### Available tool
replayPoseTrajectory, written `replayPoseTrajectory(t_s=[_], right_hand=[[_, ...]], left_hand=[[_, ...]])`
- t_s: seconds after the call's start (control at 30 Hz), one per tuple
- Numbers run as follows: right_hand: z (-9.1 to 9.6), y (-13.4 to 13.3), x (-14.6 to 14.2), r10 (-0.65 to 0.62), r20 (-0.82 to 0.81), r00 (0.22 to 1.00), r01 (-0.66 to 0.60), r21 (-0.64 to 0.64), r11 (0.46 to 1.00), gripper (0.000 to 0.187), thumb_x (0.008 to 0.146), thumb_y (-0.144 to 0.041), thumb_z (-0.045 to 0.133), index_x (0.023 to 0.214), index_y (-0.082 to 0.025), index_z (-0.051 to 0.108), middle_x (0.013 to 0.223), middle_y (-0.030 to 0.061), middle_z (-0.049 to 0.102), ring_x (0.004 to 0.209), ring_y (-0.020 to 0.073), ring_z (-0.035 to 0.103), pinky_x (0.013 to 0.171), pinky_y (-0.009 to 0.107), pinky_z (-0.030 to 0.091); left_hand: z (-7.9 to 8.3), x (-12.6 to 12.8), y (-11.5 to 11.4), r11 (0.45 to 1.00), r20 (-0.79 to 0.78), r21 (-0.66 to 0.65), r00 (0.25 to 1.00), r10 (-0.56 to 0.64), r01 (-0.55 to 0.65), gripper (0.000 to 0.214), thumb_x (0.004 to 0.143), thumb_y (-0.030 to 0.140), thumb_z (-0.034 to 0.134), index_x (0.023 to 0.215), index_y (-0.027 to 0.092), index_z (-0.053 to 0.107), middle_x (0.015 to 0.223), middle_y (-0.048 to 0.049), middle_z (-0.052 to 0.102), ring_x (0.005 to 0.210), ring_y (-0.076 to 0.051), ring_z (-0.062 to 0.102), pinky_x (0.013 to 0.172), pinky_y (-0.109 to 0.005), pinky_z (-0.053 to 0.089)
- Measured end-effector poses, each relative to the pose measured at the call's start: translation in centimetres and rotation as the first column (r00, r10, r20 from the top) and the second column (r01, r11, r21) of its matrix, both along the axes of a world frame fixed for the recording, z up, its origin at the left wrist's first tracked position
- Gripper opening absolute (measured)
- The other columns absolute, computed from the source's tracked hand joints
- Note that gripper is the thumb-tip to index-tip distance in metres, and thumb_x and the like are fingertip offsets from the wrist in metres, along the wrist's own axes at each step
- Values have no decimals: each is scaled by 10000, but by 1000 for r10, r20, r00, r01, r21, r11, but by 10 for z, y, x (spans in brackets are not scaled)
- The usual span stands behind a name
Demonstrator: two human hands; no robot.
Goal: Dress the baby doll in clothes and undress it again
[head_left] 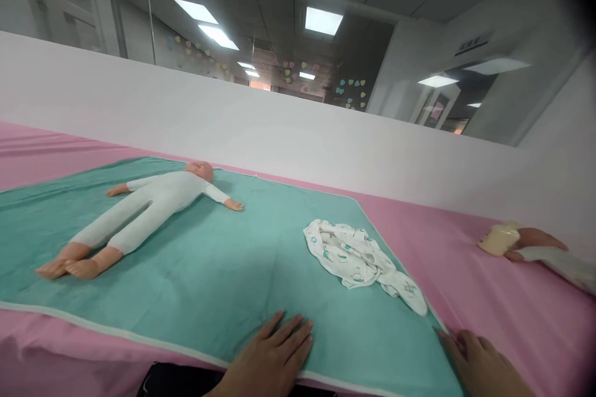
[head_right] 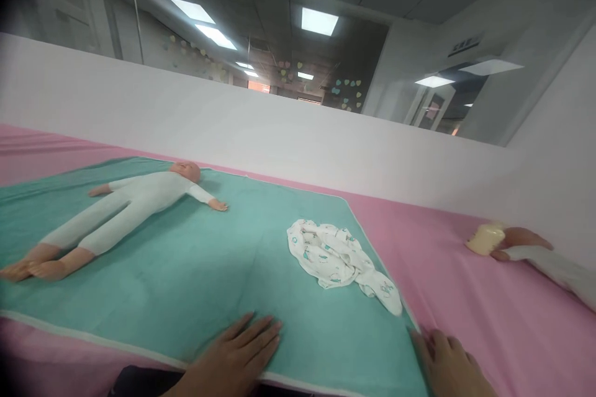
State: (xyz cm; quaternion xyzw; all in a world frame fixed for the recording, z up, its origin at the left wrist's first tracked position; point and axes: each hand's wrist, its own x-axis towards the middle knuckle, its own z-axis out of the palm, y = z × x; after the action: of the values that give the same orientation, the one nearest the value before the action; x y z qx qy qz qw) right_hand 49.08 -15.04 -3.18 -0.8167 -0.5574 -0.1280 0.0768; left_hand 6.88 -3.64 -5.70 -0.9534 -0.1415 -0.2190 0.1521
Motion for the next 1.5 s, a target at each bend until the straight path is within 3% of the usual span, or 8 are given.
replayPoseTrajectory(t_s=[0.37, 0.5, 0.6, 0.73, 0.87, 1.07, 1.3, 1.5], right_hand=[[8, -6, 11, -284, -289, 914, 225, -219, 949, 332, 827, -448, 385, 654, -222, 555, 705, 87, 601, 592, 222, 589, 583, 324, 409], [19, -12, 7, -334, -298, 894, 273, -229, 934, 430, 867, -505, 312, 603, -223, 501, 615, 77, 565, 598, 240, 599, 563, 336, 413], [26, -6, -13, -253, -257, 933, 215, -168, 962, 282, 831, -391, 422, 632, -209, 507, 810, 96, 598, 767, 243, 613, 617, 318, 413], [39, 22, -71, -109, -226, 968, 102, -43, 994, 241, 878, -400, 355, 836, -237, 528, 966, 44, 592, 805, 190, 588, 626, 275, 410], [56, 67, -137, 206, -272, 940, -194, 71, 979, 242, 896, -402, 346, 988, -255, 514, 1065, 35, 575, 908, 191, 573, 690, 288, 442], [69, 136, -148, 193, 1, 981, -191, 148, 971, 371, 849, -294, 467, 1215, -236, 473, 1295, 78, 460, 1148, 250, 456, 876, 361, 396], [63, 173, -115, 75, -123, 990, -77, -10, 997, 172, 871, -202, 407, 809, -155, 560, 805, 79, 585, 795, 209, 556, 666, 307, 378], [141, 203, -113, 137, -337, 932, -59, 232, 971, 263, 939, -366, 291, 938, -176, 474, 840, 24, 580, 720, 118, 559, 666, 254, 450]], left_hand=[[-6, 11, 0, 982, 105, 163, 988, -113, 95, 296, 914, 298, 465, 1166, 180, 566, 1268, -1, 571, 1164, -158, 501, 1028, -298, 349], [-6, 13, -5, 976, 102, -63, 974, -200, 207, 256, 908, 205, 486, 1145, 176, 580, 1263, -31, 575, 1151, -177, 535, 1000, -276, 380], [23, 4, -4, 740, 25, -595, 927, -375, 315, 238, 904, 247, 508, 1120, 245, 609, 1186, 13, 629, 1076, -147, 589, 907, -194, 428], [77, -5, 35, 427, 79, -883, 959, -271, 193, 296, 932, 358, 410, 983, 227, 671, 887, 31, 709, 781, -128, 659, 686, -184, 473], [97, 3, 115, 369, 295, -906, 934, 203, 206, 256, 805, 418, 581, 918, 227, 709, 1035, -46, 682, 992, -246, 600, 879, -319, 430], [75, -17, 205, -83, 399, -791, 614, 681, 606, 353, 779, 367, 638, 1042, 136, 587, 1210, -169, 568, 1061, -270, 580, 853, -381, 491], [46, -59, 225, -170, 429, -472, 394, 813, 865, 223, 838, 222, 564, 1043, 134, 554, 1171, -143, 580, 957, -214, 630, 826, -360, 535], [45, -57, 228, -202, 423, -466, 418, 804, 861, 250, 835, 273, 580, 1054, 154, 567, 1192, -130, 577, 957, -217, 628, 795, -351, 538]])
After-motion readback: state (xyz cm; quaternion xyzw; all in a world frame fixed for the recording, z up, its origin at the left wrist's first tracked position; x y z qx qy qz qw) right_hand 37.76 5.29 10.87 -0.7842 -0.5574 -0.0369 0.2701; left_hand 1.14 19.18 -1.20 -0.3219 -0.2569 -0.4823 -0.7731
